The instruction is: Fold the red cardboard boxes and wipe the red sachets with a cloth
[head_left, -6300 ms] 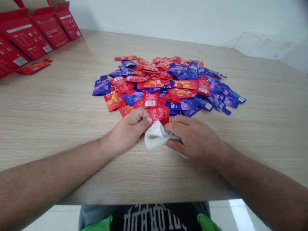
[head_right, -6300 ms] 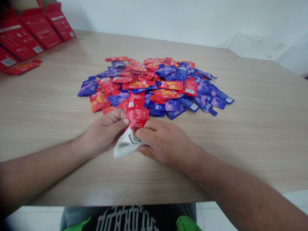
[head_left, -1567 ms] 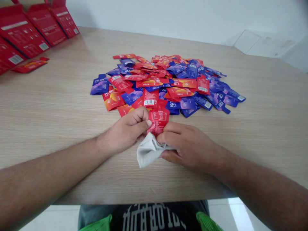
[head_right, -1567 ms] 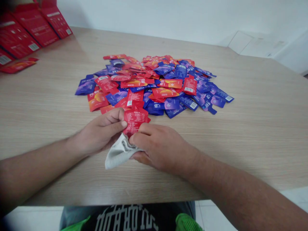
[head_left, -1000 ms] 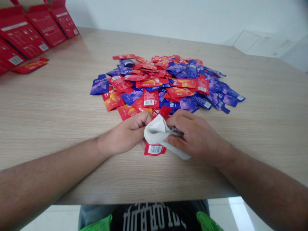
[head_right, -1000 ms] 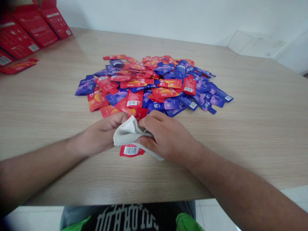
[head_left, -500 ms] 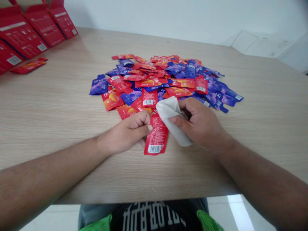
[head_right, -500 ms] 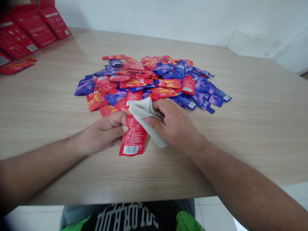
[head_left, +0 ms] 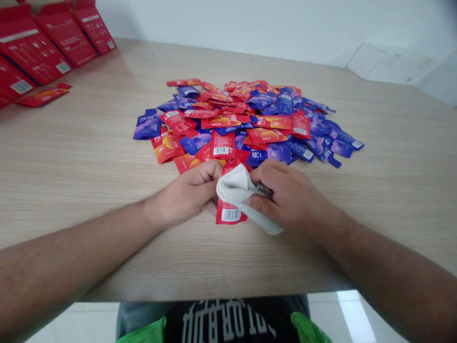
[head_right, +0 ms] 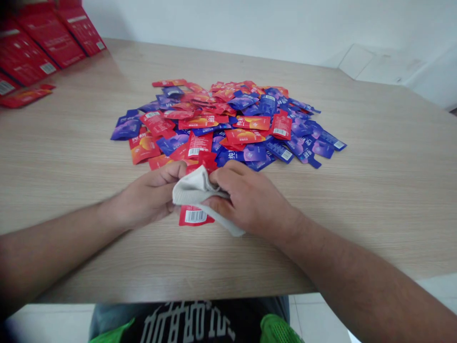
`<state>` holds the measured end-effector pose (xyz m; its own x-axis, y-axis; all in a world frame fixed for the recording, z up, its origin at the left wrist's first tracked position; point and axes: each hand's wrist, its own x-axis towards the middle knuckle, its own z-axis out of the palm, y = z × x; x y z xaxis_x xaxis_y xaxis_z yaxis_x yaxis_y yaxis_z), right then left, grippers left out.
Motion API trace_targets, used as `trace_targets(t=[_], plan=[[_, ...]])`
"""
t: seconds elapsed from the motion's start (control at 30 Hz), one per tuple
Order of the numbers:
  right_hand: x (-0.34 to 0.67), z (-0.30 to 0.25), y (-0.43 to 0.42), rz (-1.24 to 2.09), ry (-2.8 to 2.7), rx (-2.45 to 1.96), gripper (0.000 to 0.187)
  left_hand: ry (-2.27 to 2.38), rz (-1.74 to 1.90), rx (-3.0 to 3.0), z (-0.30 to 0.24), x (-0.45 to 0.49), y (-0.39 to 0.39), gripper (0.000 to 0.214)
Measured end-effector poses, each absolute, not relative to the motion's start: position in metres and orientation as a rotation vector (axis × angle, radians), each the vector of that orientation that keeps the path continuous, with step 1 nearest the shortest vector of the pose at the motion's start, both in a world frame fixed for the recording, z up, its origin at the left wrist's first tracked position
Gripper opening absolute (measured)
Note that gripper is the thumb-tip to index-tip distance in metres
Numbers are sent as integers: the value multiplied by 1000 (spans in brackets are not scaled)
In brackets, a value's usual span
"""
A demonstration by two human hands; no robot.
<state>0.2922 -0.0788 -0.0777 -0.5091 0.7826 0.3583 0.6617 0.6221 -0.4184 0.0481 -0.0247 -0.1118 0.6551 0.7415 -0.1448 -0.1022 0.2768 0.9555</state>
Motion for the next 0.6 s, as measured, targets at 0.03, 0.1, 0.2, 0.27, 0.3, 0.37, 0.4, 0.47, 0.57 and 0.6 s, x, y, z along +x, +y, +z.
trace_targets(t=[0.03, 0.1, 0.2, 0.27, 0.3, 0.37, 0.4, 0.47, 0.57, 0.6], plan=[[292, -78, -80, 275, -2301, -1141, 15, 669, 633, 1121, -112, 48, -25, 37], [290, -78, -81, 265, -2332, -1112, 15, 673, 651, 1088, -112, 49, -25, 36], [288, -79, -84, 341, -2480, -1013, 14, 678, 679, 1114, -112, 50, -25, 33], [287, -79, -84, 333, -2452, -1028, 16, 669, 678, 1110, -111, 50, -25, 32], [287, -79, -84, 310, -2405, -1059, 18, 661, 680, 1096, -111, 50, -25, 33], [287, -79, -84, 289, -2360, -1095, 20, 655, 695, 1074, -110, 51, -25, 34], [287, -78, -85, 306, -2388, -1087, 19, 663, 703, 1077, -110, 51, -25, 33], [286, -78, -85, 378, -2499, -1050, 15, 685, 704, 1106, -110, 50, -25, 31], [286, -78, -84, 389, -2472, -1084, 18, 682, 686, 1120, -111, 49, -25, 30], [287, -78, -84, 368, -2418, -1111, 21, 675, 687, 1111, -111, 49, -25, 31]])
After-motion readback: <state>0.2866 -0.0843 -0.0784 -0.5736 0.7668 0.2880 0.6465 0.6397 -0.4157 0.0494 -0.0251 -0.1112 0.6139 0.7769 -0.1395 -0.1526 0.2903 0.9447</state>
